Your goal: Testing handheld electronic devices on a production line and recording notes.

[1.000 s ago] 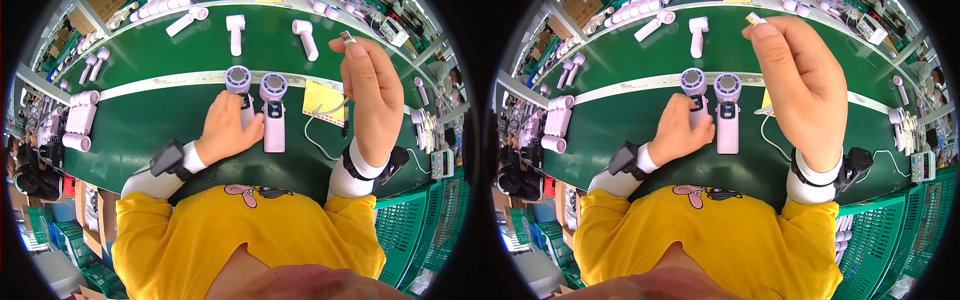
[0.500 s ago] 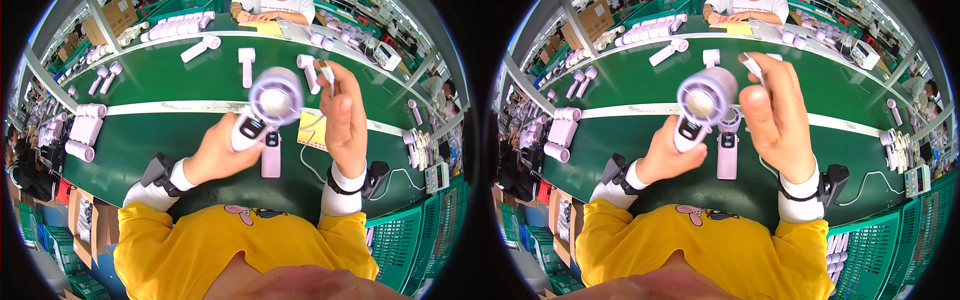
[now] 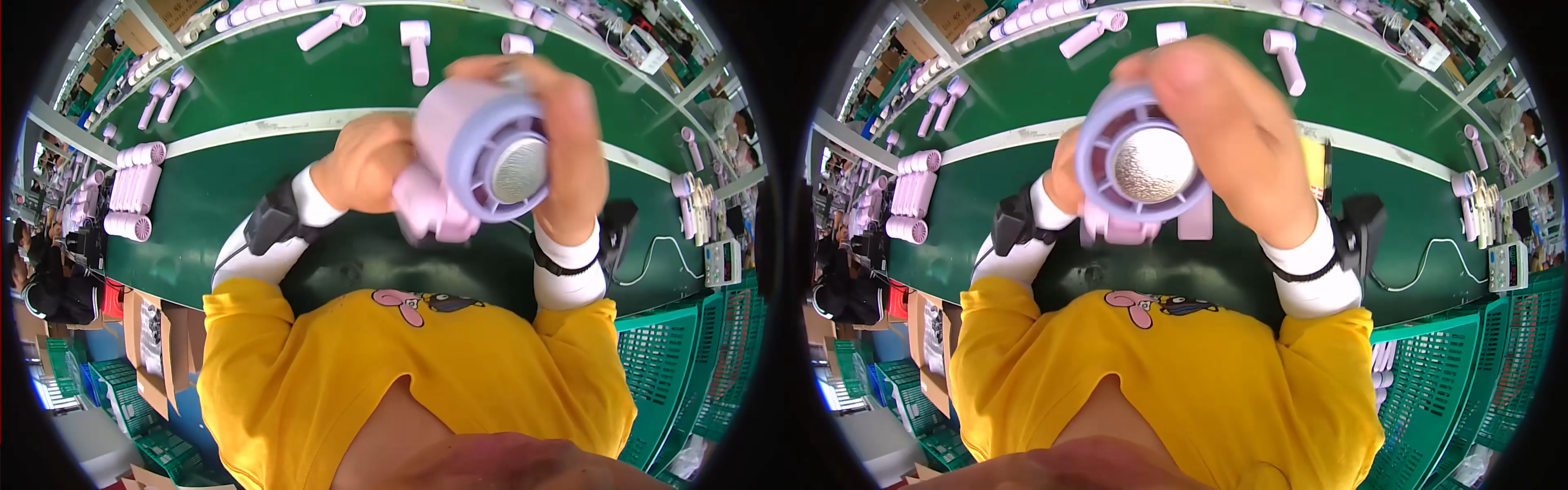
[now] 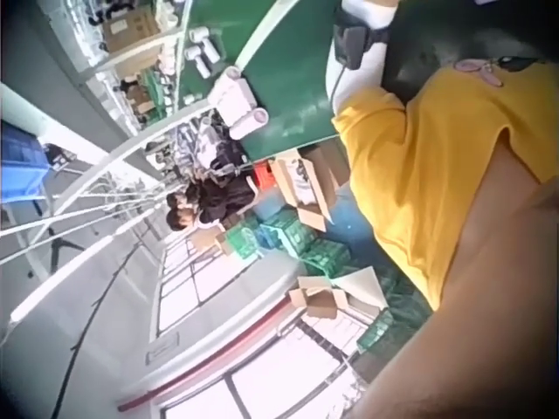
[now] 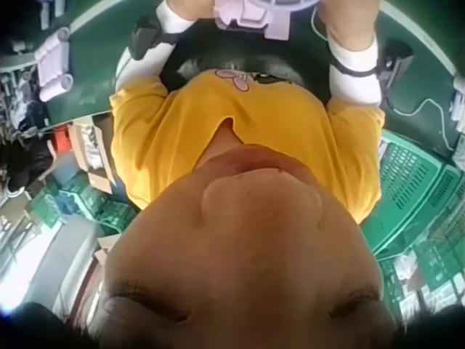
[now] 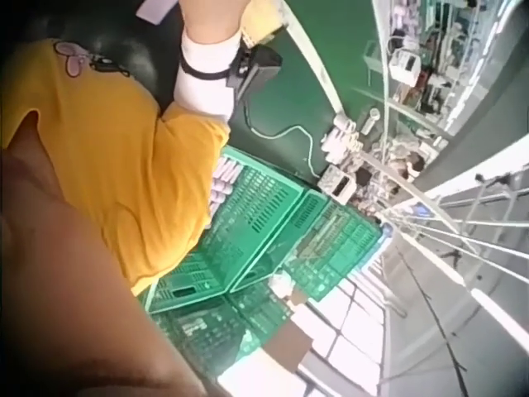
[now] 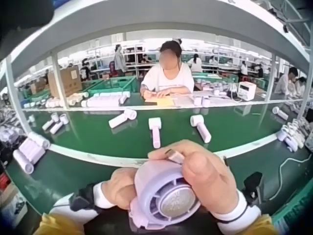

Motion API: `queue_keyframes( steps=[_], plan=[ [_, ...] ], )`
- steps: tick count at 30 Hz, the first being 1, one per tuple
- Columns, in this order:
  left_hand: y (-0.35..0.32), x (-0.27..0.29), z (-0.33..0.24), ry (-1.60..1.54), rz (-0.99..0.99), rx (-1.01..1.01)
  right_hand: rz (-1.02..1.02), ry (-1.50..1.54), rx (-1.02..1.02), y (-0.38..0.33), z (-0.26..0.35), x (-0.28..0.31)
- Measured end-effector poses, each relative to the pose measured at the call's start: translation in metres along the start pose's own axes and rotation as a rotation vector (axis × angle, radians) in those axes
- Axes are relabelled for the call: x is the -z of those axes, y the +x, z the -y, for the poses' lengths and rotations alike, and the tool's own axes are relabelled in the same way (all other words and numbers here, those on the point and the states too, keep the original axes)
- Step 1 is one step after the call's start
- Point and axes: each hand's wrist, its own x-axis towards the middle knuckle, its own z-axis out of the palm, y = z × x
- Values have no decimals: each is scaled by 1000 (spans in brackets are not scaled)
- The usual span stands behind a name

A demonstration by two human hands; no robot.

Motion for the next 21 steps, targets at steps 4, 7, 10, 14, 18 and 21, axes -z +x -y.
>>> queue_keyframes(
  steps=[4,7,10,14,18,21],
  plan=[
    [13,-6,3,-61,-68,-201,67,139,-320,-1,-4,-8],
    [16,-9,8,-86,-111,-312,-51,200,-312,-1,-11,-9],
    [11,-15,17,16,-35,-387,30,157,-287,0,-11,-1],
    [-9,-32,-3,-99,30,87,-281,-281,272,-6,-15,1],
    [24,0,-42,-870,470,684,-202,-450,202,-5,0,2],
    [38,29,-63,-1158,467,887,-211,-77,-21,5,1,0]
  ],
)
